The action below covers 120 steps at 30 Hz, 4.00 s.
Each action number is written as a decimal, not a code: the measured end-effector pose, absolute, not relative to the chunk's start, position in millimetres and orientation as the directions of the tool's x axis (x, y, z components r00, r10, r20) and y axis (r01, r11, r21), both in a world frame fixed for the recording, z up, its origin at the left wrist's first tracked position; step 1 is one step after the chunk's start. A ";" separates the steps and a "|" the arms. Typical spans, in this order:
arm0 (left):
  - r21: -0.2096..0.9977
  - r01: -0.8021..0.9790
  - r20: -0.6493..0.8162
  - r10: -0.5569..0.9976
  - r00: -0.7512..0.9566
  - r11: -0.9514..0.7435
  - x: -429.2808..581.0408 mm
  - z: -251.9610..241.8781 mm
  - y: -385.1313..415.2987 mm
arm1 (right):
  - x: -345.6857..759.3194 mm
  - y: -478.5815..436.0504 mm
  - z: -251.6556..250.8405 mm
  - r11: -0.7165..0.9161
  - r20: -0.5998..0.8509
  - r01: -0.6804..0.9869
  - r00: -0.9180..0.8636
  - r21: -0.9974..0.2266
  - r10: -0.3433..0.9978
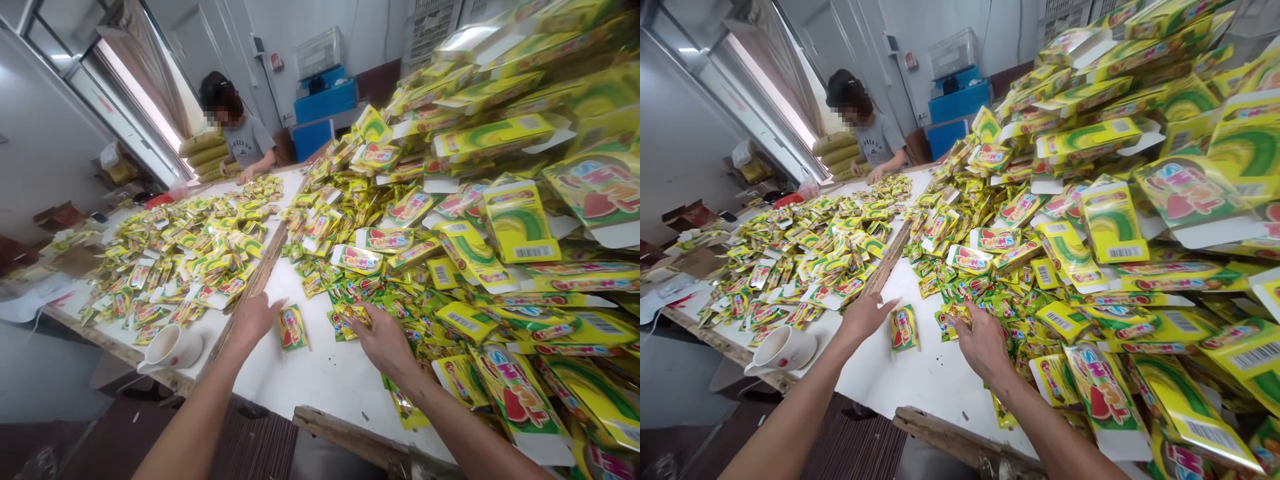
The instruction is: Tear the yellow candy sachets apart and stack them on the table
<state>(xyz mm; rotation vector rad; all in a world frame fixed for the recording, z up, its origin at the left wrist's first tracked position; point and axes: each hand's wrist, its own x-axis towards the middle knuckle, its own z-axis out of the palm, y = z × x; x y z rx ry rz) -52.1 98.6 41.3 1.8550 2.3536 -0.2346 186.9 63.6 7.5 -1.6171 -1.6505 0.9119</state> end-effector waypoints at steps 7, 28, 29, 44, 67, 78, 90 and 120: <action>0.104 0.878 -0.379 0.797 0.470 -0.468 -62.5 47.9 84.2 | 187.7 63.8 14.4 -0.011 -0.041 0.559 -0.041 -0.829 0.998; 0.950 0.246 -0.240 0.954 0.178 0.193 -18.0 5.3 32.9 | 198.5 70.4 10.7 -0.006 -0.074 0.361 -0.175 -0.933 0.982; 0.951 0.238 -0.244 0.952 0.183 0.198 -17.4 5.9 32.1 | 198.6 71.0 9.9 0.018 -0.058 0.351 -0.204 -0.936 0.977; 0.942 -0.050 -0.325 0.938 0.121 0.332 -1.0 2.9 37.2 | 194.1 70.3 9.5 0.187 0.166 0.442 -0.087 -0.877 0.982; 0.925 -0.092 -0.364 0.929 0.071 0.369 0.3 6.5 32.3 | 190.4 70.4 3.9 0.065 -0.023 0.358 -0.238 -0.932 0.971; 0.951 -0.030 -0.306 0.951 0.040 0.307 -5.3 7.2 33.4 | 196.0 73.5 11.2 0.110 0.034 0.362 -0.209 -0.926 0.977; 0.932 0.055 -0.361 0.926 0.112 0.357 -3.1 9.8 28.0 | 188.5 61.1 3.9 0.428 0.200 0.634 -0.400 -0.644 0.894; 0.944 -0.148 -0.311 0.945 -0.103 0.295 10.7 1.9 20.9 | 189.4 63.8 11.7 0.256 0.156 0.405 -0.262 -0.878 0.952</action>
